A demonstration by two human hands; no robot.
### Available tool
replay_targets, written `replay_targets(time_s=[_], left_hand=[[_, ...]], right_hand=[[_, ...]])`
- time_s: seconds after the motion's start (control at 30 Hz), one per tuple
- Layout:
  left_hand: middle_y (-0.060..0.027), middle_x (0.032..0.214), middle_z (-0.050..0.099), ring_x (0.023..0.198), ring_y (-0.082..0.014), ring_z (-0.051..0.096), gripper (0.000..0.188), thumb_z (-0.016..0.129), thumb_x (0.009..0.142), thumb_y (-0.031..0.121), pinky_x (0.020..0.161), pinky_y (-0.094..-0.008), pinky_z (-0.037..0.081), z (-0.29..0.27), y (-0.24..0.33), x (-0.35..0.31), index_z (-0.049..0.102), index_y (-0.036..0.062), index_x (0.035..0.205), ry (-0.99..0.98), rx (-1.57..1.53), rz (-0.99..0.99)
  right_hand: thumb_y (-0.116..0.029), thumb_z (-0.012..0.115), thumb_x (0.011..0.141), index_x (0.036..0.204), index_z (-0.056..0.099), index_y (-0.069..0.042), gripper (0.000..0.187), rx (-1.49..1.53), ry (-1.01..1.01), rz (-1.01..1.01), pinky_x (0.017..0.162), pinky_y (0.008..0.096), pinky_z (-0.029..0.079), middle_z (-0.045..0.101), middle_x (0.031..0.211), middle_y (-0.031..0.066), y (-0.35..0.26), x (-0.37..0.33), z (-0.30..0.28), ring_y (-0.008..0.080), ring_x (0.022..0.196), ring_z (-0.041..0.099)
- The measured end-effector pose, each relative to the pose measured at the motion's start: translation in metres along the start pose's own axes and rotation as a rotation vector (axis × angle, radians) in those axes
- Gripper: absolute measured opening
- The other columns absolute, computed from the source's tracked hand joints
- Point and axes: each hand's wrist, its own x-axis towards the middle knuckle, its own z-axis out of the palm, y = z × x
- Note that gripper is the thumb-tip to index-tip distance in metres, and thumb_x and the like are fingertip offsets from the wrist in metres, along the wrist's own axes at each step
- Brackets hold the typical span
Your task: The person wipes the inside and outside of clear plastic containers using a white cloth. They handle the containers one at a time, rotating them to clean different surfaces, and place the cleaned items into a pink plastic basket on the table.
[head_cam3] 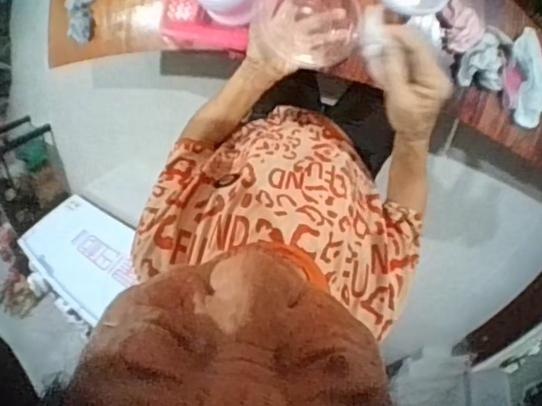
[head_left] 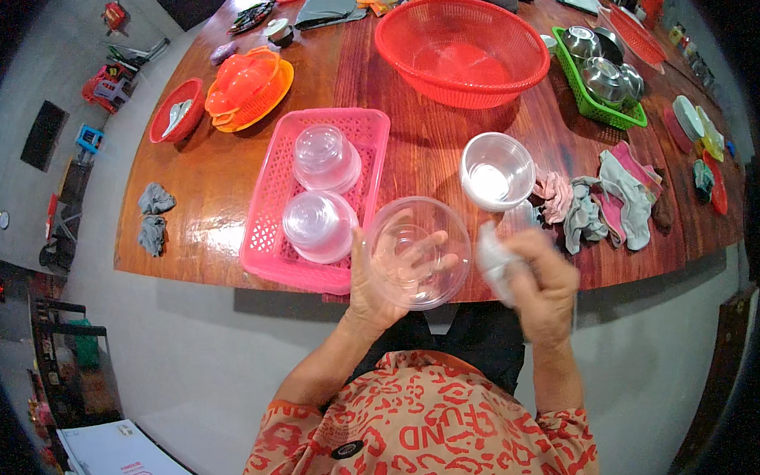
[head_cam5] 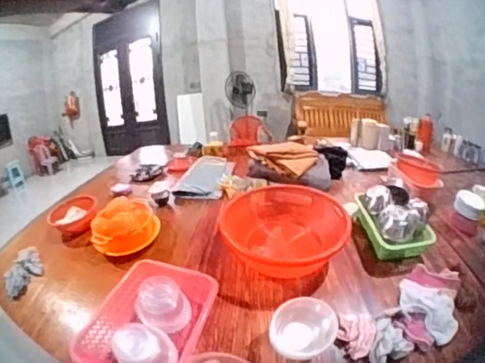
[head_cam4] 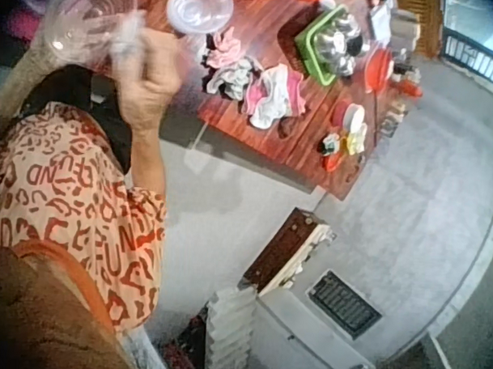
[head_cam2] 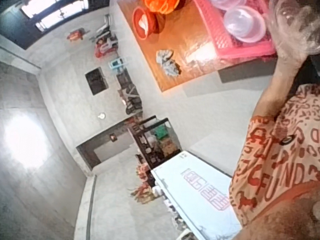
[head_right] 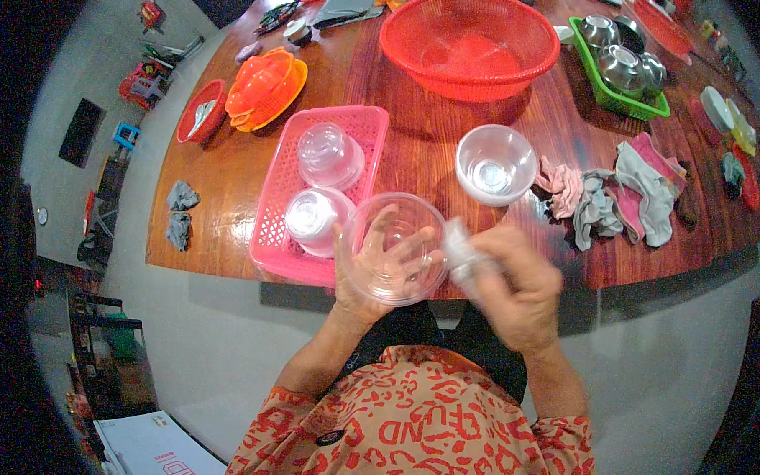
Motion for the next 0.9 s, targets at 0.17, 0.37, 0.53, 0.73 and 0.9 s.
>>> replay_targets(time_s=[0.17,0.37,0.53,0.73,0.9], left_hand=[[-0.0206,0.136,0.041,0.12,-0.0468,0.042,0.073,0.049,0.076,0.074,0.091,-0.0616,0.043,0.002,-0.015,0.009,0.046,0.0259,0.131,0.001,-0.143,0.01],[-0.0186,0.135,0.042,0.117,-0.0408,0.047,0.066,0.05,0.084,0.062,0.087,-0.0534,0.049,0.005,-0.023,0.013,0.036,0.0254,0.137,0.035,0.128,0.091],[-0.0124,0.125,0.049,0.107,-0.0208,0.054,0.05,0.053,0.093,0.031,0.083,-0.0366,0.052,0.012,-0.024,0.01,0.036,0.0108,0.136,0.39,0.891,0.562],[-0.0096,0.111,0.06,0.097,-0.0106,0.057,0.031,0.051,0.095,0.011,0.084,-0.024,0.047,0.064,-0.033,0.002,0.048,-0.0022,0.123,0.218,0.952,0.33],[-0.016,0.113,0.06,0.1,-0.0212,0.062,0.031,0.043,0.097,0.014,0.089,-0.0316,0.05,0.05,-0.032,0.017,0.046,-0.0038,0.122,0.277,0.768,0.296]], right_hand=[[-0.008,0.053,0.089,0.106,0.06,0.001,0.02,0.4,0.353,0.3,0.068,0.0216,0.048,0.062,0.095,0.0031,0.043,-0.017,0.012,0.0075,0.079,0.058],[-0.005,0.056,0.086,0.111,0.058,0.001,0.026,0.178,0.265,0.305,0.069,0.023,0.046,0.06,0.092,0.0024,0.046,-0.015,0.034,0.0086,0.079,0.056],[0.003,0.054,0.077,0.108,0.058,0.001,0.031,-0.372,0.522,-0.022,0.06,0.0346,0.048,0.061,0.085,0.0136,0.061,-0.004,0.017,0.0212,0.069,0.059],[0.001,0.06,0.073,0.106,0.058,0.003,0.033,-0.799,0.444,-0.601,0.055,0.0398,0.046,0.057,0.079,0.015,0.054,0.001,0.028,0.0302,0.064,0.056],[-0.002,0.061,0.074,0.104,0.06,0.003,0.03,-0.784,0.154,-0.658,0.052,0.0367,0.046,0.056,0.078,0.0118,0.051,-0.018,0.045,0.0254,0.064,0.056]])
